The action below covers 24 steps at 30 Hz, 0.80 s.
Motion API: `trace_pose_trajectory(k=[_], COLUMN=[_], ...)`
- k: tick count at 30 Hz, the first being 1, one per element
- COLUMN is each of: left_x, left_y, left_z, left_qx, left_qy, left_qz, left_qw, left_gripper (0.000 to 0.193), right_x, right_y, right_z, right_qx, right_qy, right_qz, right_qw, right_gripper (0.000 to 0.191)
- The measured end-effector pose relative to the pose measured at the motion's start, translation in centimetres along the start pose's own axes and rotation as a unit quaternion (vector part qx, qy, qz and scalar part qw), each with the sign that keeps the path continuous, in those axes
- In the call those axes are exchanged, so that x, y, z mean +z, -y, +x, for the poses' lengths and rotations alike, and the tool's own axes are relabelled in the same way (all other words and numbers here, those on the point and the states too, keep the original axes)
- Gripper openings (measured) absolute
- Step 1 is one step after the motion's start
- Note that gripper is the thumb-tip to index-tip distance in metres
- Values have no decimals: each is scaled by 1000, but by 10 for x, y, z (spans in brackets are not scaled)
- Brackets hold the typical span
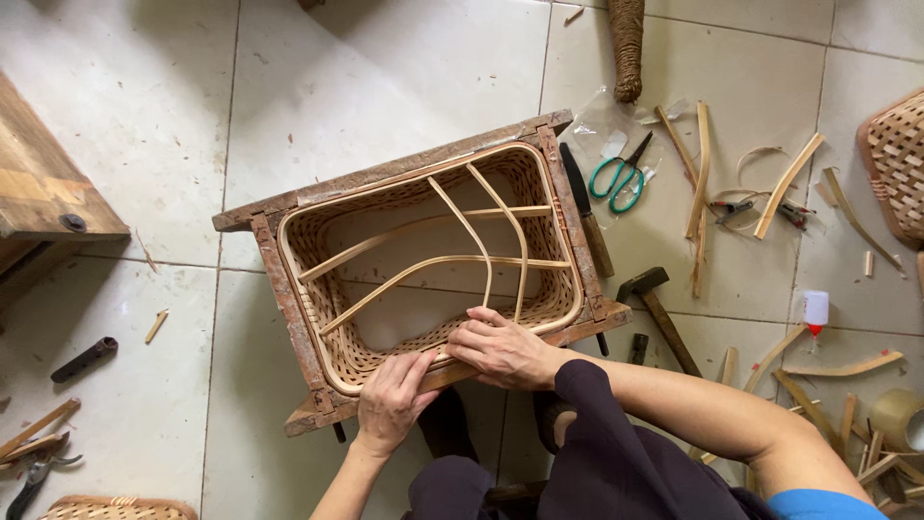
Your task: The person sits on the workshop floor and fits a woven bamboo panel into a wooden basket frame, presses and tucks the rim strips around the edge, and adds curved bamboo ribs across the basket body, picking up strips from the floor and reaching for scissors.
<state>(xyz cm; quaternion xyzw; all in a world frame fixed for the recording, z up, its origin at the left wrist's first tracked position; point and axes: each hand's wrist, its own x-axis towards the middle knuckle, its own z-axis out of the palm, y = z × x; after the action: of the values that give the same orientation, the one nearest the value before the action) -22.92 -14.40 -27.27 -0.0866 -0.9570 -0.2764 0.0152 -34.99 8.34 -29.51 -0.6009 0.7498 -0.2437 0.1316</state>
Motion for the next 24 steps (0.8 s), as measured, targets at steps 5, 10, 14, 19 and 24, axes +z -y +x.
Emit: trace_pose_trajectory(k=[5,10,14,19,24], left_x=[2,11,24,55,58], left_y=[4,15,10,-17,-34], left_z=[-5,-18,-35,-59,-54], left_qx=[-9,-6,-37,-138,-131], left_qy=[30,13,4,34,19], left_qz=[12,16,21,34,41], left_qw=[999,1000,999,989,990], left_gripper=[66,69,69,73,75], right_x=[6,1,-30,-91,-98], right_y=[-3,9,-2,-129,-220], right_z=[-3,4,-6,-85,-193], right_qx=[-9,-17,-34,225,568], right_qy=[-1,-60,-94,-356,-322], right_qz=[5,-86,-28,9,-219], right_qw=[1000,994,995,907,725], right_gripper=[57,47,49,17,57])
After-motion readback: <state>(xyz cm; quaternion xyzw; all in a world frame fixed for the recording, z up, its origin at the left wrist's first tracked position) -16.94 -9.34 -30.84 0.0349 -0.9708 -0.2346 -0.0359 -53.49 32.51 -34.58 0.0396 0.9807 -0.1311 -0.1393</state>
